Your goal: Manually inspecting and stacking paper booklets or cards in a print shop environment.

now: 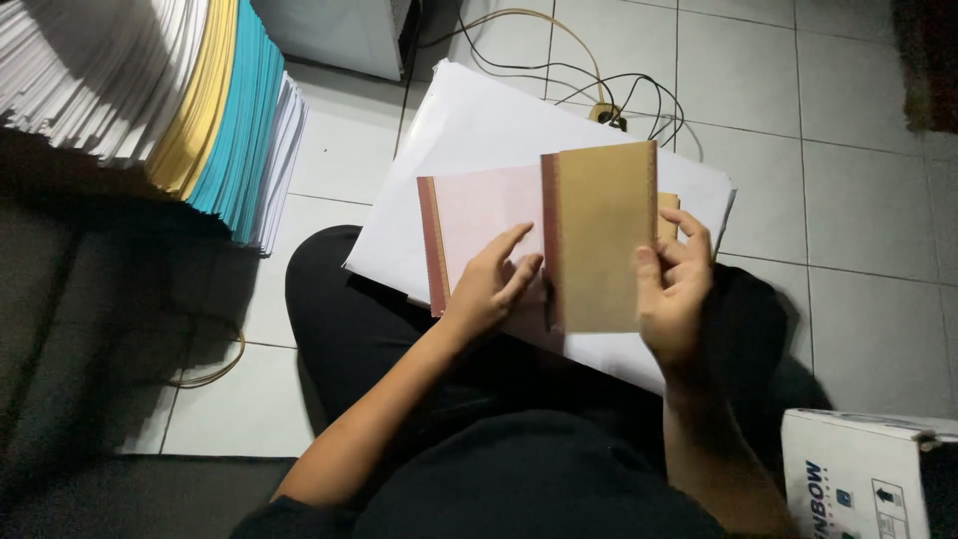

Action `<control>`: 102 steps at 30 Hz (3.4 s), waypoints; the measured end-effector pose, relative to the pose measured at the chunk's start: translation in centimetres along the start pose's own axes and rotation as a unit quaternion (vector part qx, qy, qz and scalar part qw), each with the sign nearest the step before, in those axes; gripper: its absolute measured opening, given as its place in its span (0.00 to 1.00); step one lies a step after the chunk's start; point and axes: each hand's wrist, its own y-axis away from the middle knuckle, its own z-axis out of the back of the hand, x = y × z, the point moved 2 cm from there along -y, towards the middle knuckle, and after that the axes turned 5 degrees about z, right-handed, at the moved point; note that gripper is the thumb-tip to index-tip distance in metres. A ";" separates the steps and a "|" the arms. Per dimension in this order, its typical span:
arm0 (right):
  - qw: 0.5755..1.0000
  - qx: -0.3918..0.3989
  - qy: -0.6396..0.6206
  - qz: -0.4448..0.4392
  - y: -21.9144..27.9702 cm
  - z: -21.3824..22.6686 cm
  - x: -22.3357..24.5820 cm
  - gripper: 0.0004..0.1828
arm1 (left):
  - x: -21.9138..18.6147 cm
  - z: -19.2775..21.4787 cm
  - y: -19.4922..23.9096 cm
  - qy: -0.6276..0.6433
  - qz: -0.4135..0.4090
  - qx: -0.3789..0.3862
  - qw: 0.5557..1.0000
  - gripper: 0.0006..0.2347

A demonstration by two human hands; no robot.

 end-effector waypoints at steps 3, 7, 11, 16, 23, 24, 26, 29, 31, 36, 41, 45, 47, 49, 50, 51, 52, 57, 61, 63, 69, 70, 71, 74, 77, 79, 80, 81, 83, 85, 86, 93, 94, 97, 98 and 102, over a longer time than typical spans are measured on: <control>0.997 0.059 -0.042 -0.033 0.3 -2.9 0.1 0.14 | -3.1 1.1 0.6 0.222 0.081 -0.017 0.972 0.12; 0.995 0.076 0.036 -0.058 0.6 -6.4 -1.2 0.10 | 0.4 3.4 0.9 0.234 0.089 -0.048 0.967 0.07; 0.959 0.263 0.035 -0.102 1.1 -9.5 -0.9 0.33 | 3.6 4.5 1.2 0.191 0.139 -0.073 0.969 0.08; 0.960 0.238 -0.021 -0.146 -0.2 -8.0 -4.2 0.29 | 4.1 6.3 0.9 0.166 0.177 -0.121 0.963 0.08; 0.942 0.191 0.184 -0.204 -0.3 -5.1 -6.9 0.26 | 2.9 7.6 0.9 -0.070 0.275 -0.150 0.947 0.09; 0.938 0.187 0.211 -0.203 -0.1 -5.2 -7.6 0.27 | 2.3 7.5 0.9 -0.089 0.274 -0.155 0.945 0.10; 0.938 0.185 0.215 -0.201 -0.1 -5.3 -6.7 0.26 | 2.6 7.4 0.7 -0.094 0.272 -0.154 0.945 0.10; 0.938 0.180 0.228 -0.191 0.0 -5.6 -6.8 0.25 | 2.8 7.5 0.4 -0.102 0.267 -0.153 0.946 0.10; 0.937 0.178 0.237 -0.186 0.0 -5.7 -6.2 0.26 | 2.9 7.4 0.4 -0.105 0.264 -0.151 0.947 0.09; 0.870 0.203 0.411 0.179 -0.1 -7.7 -5.2 0.24 | 4.7 7.1 0.5 -0.129 0.240 -0.150 0.950 0.09; 0.854 0.333 0.322 0.236 1.0 -10.6 -9.0 0.31 | 3.4 7.2 0.3 -0.156 0.211 -0.146 0.954 0.09; 0.826 0.359 0.357 0.249 1.3 -11.0 -9.8 0.35 | -0.3 6.3 0.3 -0.326 0.123 -0.169 0.922 0.24; 0.817 0.365 0.372 0.247 1.4 -11.1 -10.8 0.36 | 1.6 4.4 -0.9 -0.419 0.045 -0.177 0.889 0.22; 0.807 0.373 0.385 0.247 1.5 -11.2 -11.0 0.37 | 3.3 2.8 -2.3 -0.507 -0.033 -0.184 0.841 0.21; 0.806 0.373 0.391 0.244 1.5 -11.2 -10.8 0.38 | 4.2 2.1 -3.1 -0.506 -0.066 -0.167 0.844 0.19; 0.803 0.371 0.397 0.243 1.2 -11.2 -10.7 0.38 | 5.0 1.5 -4.3 -0.503 -0.100 -0.152 0.845 0.18; 0.804 0.370 0.397 0.245 1.3 -11.4 -10.4 0.38 | 4.9 1.6 -3.9 -0.504 -0.101 -0.153 0.844 0.18; 0.817 0.369 0.402 0.186 -0.7 -12.9 -10.3 0.37 | 6.3 1.2 -3.8 -0.470 -0.059 -0.104 0.874 0.25; 0.822 0.334 0.416 0.198 -4.6 -15.2 -12.4 0.35 | 7.6 0.7 -4.3 -0.483 -0.062 -0.100 0.868 0.24; 0.828 0.328 0.411 0.193 -4.9 -15.4 -12.4 0.35 | 7.9 0.7 -4.6 -0.488 -0.032 -0.076 0.869 0.25; 0.818 0.365 0.406 0.184 1.6 -11.3 -9.5 0.38 | 7.1 1.2 -7.2 -0.533 0.041 -0.004 0.845 0.31; 0.818 0.364 0.407 0.181 2.1 -11.0 -9.4 0.38 | 6.7 1.4 -7.1 -0.533 0.038 -0.001 0.845 0.31; 0.821 0.376 0.398 0.161 2.5 -10.7 -9.3 0.38 | 6.2 1.5 -6.9 -0.527 0.049 0.007 0.848 0.31; 0.832 0.371 0.393 0.125 1.0 -11.0 -9.6 0.37 | 5.4 1.7 -6.4 -0.510 0.060 0.028 0.858 0.30; 0.838 0.339 0.410 0.120 -1.1 -12.0 -9.4 0.36 | 5.5 1.8 -5.4 -0.497 0.042 0.060 0.865 0.31; 0.839 0.321 0.422 0.125 -1.6 -12.3 -9.4 0.36 | 5.7 1.2 -4.0 -0.495 0.019 0.083 0.865 0.31; 0.837 0.318 0.429 0.122 -1.6 -12.4 -9.6 0.36 | 5.9 0.6 -2.9 -0.479 0.002 0.104 0.872 0.31; 0.835 0.313 0.436 0.119 -1.5 -12.4 -10.0 0.36 | 6.1 -0.2 -1.9 -0.461 -0.018 0.127 0.878 0.32; 0.843 0.297 0.429 0.130 -1.7 -12.3 -10.0 0.35 | 6.5 -1.1 -1.8 -0.477 -0.023 0.076 0.875 0.29; 0.851 0.284 0.420 0.133 -1.0 -12.1 -10.5 0.35 | 6.9 -1.8 -1.6 -0.489 -0.026 0.033 0.871 0.28; 0.863 0.275 0.398 0.143 -0.6 -12.0 -10.9 0.34 | 7.0 -1.9 -2.0 -0.493 -0.013 0.017 0.870 0.28; 0.919 0.113 0.379 0.000 0.1 -0.1 -18.0 0.16 | 5.6 -2.0 -2.7 -0.496 0.004 0.010 0.868 0.29; 0.919 0.110 0.379 -0.004 0.3 0.9 -15.5 0.16 | 5.4 -2.0 -2.7 -0.495 0.000 0.014 0.869 0.29; 0.856 0.094 0.494 -0.119 0.4 3.2 -10.5 0.43 | 5.1 -2.0 -2.6 -0.485 -0.005 -0.005 0.874 0.29; 0.854 0.110 0.487 -0.147 0.1 3.2 -10.3 0.47 | 5.2 -2.1 -2.6 -0.493 -0.011 -0.009 0.870 0.29; 0.855 0.145 0.481 -0.127 -0.4 3.6 -11.4 0.55 | 5.5 -2.0 -2.5 -0.509 -0.025 -0.021 0.860 0.28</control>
